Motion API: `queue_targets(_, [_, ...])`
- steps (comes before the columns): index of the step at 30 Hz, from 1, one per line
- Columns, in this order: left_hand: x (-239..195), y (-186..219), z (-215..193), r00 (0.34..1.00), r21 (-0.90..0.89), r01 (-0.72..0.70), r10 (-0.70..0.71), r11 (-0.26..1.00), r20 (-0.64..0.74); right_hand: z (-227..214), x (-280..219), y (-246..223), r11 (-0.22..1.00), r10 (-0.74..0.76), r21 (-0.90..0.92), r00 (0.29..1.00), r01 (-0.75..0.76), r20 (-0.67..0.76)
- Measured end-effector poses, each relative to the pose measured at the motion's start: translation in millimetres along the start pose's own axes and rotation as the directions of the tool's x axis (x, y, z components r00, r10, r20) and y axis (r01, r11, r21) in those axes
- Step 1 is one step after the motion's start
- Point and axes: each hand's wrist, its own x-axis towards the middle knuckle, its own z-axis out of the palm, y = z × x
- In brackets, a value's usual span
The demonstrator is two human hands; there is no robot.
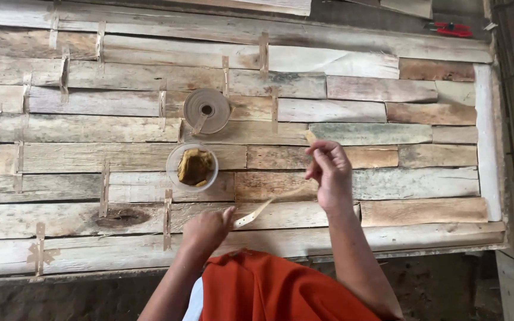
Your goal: Applying adhesive to thin wooden strips and manually pressing them onto a larger wooden panel to create a decorative or structural surface.
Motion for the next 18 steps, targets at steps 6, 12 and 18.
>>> queue_targets(6, [91.4, 8.2, 49.2, 0.809, 0.166, -0.181, 0.243, 0.969, -0.536, 3.9, -9.9, 36.4, 0.974, -0.117, -0.186, 0.991, 0.126, 0.056])
queue_targets(12, [57.8, 18.7, 20.2, 0.832, 0.030, -0.225, 0.209, 0.974, -0.514, -18.0, -9.0, 102.5, 0.560, -0.407, -0.681, 0.872, 0.472, 0.271])
queue_targets(18, [77.6, -4.6, 32.9, 0.762, 0.066, -0.356, 0.331, 0.932, -0.557, -19.5, -17.8, 178.7, -0.092, -0.442, -0.790, 0.686, 0.606, 0.578])
